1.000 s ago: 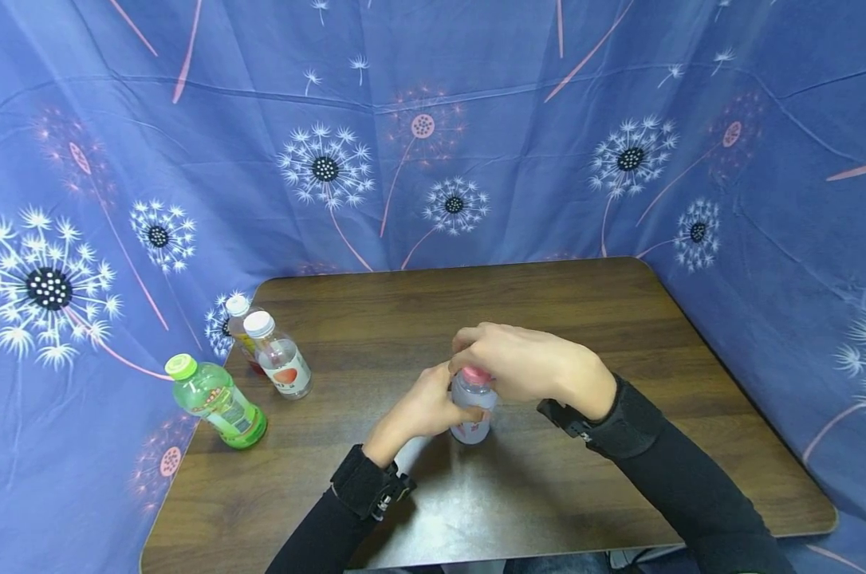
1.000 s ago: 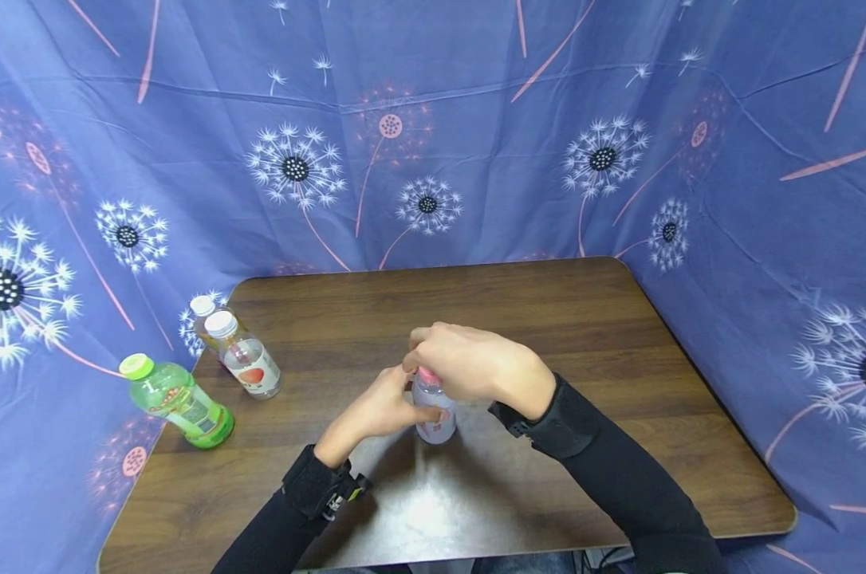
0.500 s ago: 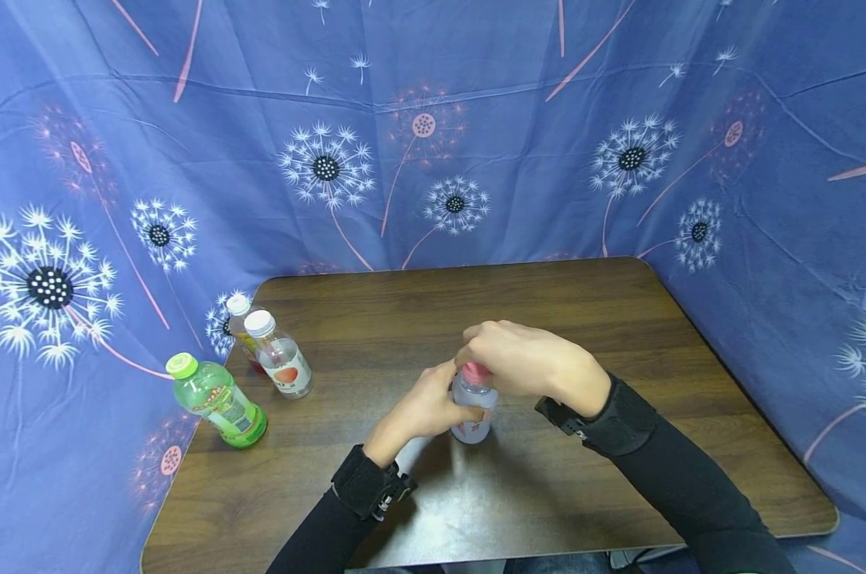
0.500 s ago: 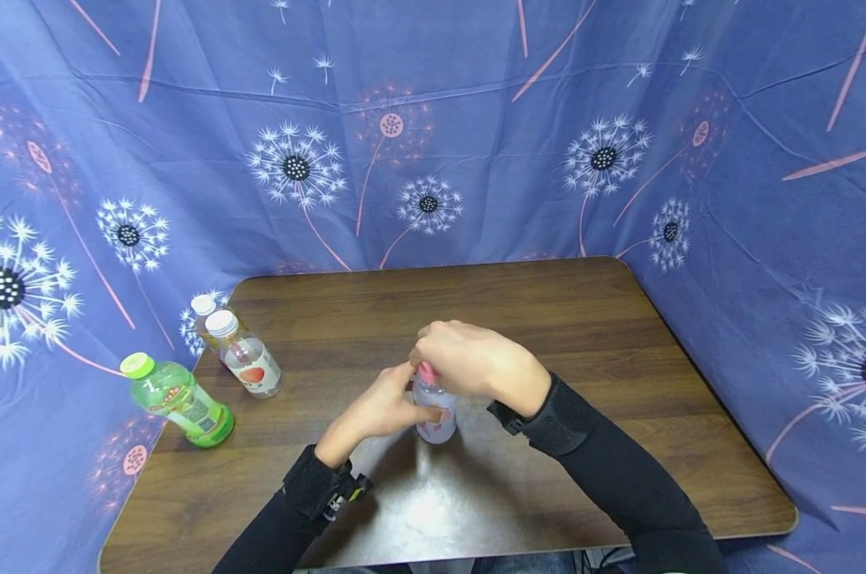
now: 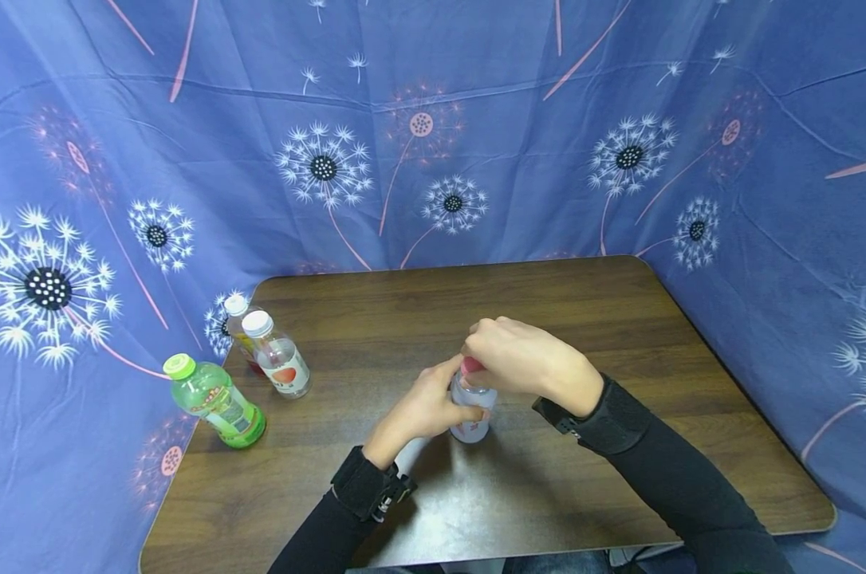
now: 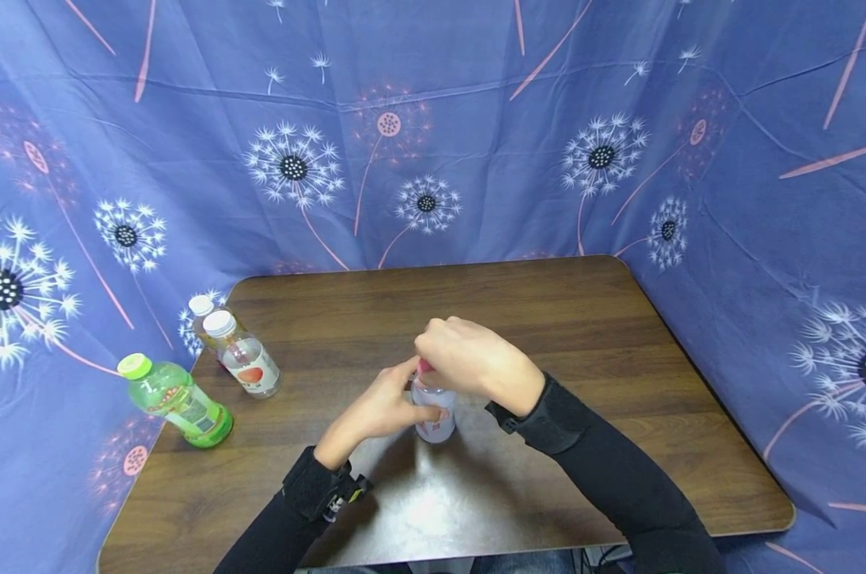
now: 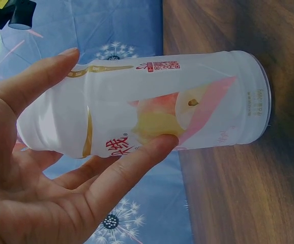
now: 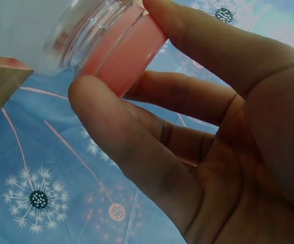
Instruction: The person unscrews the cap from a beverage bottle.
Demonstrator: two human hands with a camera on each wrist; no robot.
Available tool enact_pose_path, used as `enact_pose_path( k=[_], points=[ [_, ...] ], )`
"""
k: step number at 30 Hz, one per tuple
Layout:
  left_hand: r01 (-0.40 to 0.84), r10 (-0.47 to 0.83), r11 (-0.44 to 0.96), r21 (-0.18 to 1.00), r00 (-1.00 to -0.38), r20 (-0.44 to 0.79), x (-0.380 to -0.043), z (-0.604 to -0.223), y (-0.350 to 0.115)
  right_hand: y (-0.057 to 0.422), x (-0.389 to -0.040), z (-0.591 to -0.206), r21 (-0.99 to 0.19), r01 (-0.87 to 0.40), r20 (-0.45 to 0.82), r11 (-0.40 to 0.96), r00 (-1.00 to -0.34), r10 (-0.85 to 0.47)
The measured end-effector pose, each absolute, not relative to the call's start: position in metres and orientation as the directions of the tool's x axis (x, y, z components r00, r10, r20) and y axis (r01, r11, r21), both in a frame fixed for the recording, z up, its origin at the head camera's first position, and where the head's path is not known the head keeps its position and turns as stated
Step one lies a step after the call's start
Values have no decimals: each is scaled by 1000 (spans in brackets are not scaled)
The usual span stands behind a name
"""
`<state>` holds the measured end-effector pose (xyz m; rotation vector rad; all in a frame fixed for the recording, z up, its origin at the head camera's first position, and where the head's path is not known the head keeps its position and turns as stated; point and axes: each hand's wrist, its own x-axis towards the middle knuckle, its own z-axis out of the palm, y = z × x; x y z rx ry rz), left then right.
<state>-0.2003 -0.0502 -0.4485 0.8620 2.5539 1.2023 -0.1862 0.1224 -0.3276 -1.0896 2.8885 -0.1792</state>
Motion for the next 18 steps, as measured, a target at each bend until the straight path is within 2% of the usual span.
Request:
enact_pose_path(
  k=[7,18],
  points=[
    [427,589,509,747,-806,59,-199,-448,-52,125,-185,-324,-88,-671,-21,737,-738,-674],
    [439,594,486,756,-800,82,-199,-448,-51,133,-184,-313,-172,-770,-51,614,-616,-786]
  ],
)
